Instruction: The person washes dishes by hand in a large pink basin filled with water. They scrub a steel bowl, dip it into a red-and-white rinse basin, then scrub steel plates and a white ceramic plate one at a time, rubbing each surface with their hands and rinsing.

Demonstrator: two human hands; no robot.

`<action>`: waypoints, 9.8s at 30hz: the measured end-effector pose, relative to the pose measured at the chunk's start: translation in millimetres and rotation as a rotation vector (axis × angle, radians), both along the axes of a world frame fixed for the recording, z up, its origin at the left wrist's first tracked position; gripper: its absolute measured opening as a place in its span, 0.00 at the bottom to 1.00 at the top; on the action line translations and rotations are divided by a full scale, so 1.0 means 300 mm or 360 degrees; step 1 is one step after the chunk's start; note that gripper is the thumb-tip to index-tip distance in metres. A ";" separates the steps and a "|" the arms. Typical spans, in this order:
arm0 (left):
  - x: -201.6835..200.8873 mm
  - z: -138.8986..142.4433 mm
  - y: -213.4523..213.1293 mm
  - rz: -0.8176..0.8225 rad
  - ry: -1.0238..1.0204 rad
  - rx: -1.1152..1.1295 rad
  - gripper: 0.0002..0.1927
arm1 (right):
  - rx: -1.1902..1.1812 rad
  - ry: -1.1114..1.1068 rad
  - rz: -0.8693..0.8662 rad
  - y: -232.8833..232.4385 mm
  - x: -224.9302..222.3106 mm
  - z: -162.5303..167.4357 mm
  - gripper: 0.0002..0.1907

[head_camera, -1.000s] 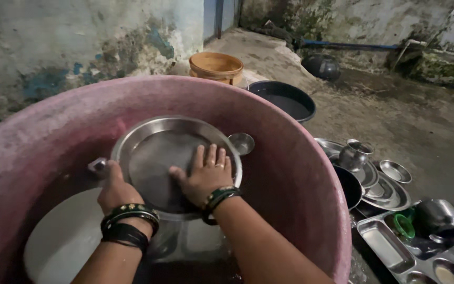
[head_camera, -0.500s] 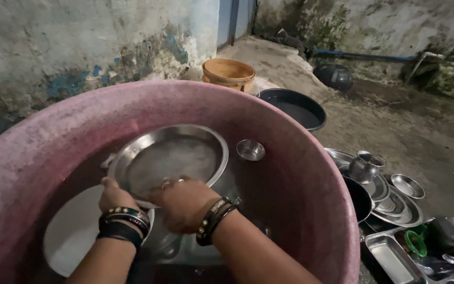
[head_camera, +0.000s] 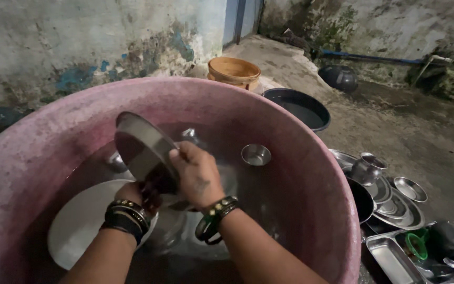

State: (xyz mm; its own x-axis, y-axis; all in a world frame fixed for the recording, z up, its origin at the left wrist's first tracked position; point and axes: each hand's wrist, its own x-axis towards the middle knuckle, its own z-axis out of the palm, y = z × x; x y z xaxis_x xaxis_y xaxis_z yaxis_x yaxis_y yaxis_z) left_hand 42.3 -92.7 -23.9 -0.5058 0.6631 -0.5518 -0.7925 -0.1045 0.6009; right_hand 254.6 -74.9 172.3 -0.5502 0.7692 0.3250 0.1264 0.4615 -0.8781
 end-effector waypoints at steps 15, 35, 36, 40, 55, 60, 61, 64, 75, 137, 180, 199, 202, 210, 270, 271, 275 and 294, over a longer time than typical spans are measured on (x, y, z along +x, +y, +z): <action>-0.020 -0.116 -0.179 -0.0009 0.0179 -0.0356 0.15 | -0.1559 0.0935 -0.0025 0.109 -0.009 -0.096 0.11; -0.005 0.033 -0.275 0.0168 0.0352 -0.0130 0.11 | -0.1840 0.1056 -0.0533 0.135 0.039 -0.032 0.17; -0.004 0.039 -0.275 0.0151 0.0349 -0.0097 0.11 | -0.1828 0.1044 -0.0535 0.134 0.039 -0.036 0.17; -0.003 0.157 -0.248 0.0162 0.0418 0.0127 0.10 | -0.1744 0.0819 -0.0615 0.145 0.041 -0.047 0.16; 0.389 0.535 -0.062 0.0469 0.3378 0.0492 0.07 | 0.0319 0.0036 0.0011 0.171 -0.027 -0.176 0.18; 0.339 0.574 -0.119 0.0459 0.3665 0.0310 0.11 | -0.1229 0.0634 0.0022 0.120 -0.060 -0.125 0.22; 0.342 0.577 -0.123 0.0475 0.3692 0.0287 0.13 | -0.1292 0.0628 -0.0034 0.117 -0.051 -0.102 0.22; 0.365 0.576 -0.131 0.0558 0.3830 0.0381 0.16 | -0.1072 0.0550 -0.0082 0.114 0.005 -0.035 0.22; 0.315 0.554 -0.108 0.0532 0.3669 0.0132 0.10 | -0.1225 0.0613 0.0054 0.071 0.026 0.055 0.23; 0.456 0.707 -0.126 0.0722 0.3897 0.0130 0.07 | -0.0463 0.0784 0.0015 0.169 0.050 -0.044 0.11; 0.388 0.690 -0.103 -0.0131 0.0692 0.0349 0.40 | -0.0256 0.0874 0.0105 0.042 0.043 0.014 0.12; 0.128 0.498 -0.037 0.0924 0.1394 -0.0341 0.22 | -0.1083 0.0426 0.0223 0.216 -0.125 -0.460 0.17; 0.122 0.473 -0.029 0.0865 0.1270 -0.0503 0.24 | -0.1720 0.0291 -0.0097 0.283 -0.096 -0.587 0.16; 0.139 0.470 -0.035 0.0815 0.1359 -0.0436 0.17 | -0.1788 0.0350 -0.0365 0.268 -0.024 -0.484 0.20; 0.160 0.665 -0.137 0.0674 0.0845 0.0020 0.28 | 0.1243 -0.0613 -0.0045 0.106 0.030 -0.133 0.08; 0.169 0.666 -0.136 0.0664 0.0813 0.0088 0.26 | 0.1244 -0.0596 -0.0028 0.101 0.030 -0.116 0.06; 0.267 0.658 -0.104 0.0843 0.1073 0.0446 0.25 | 0.1181 -0.0426 0.0119 0.018 0.010 -0.051 0.08; 0.187 0.654 -0.108 0.0650 0.1101 0.0164 0.24 | 0.1162 -0.0835 0.0054 0.132 0.037 -0.165 0.21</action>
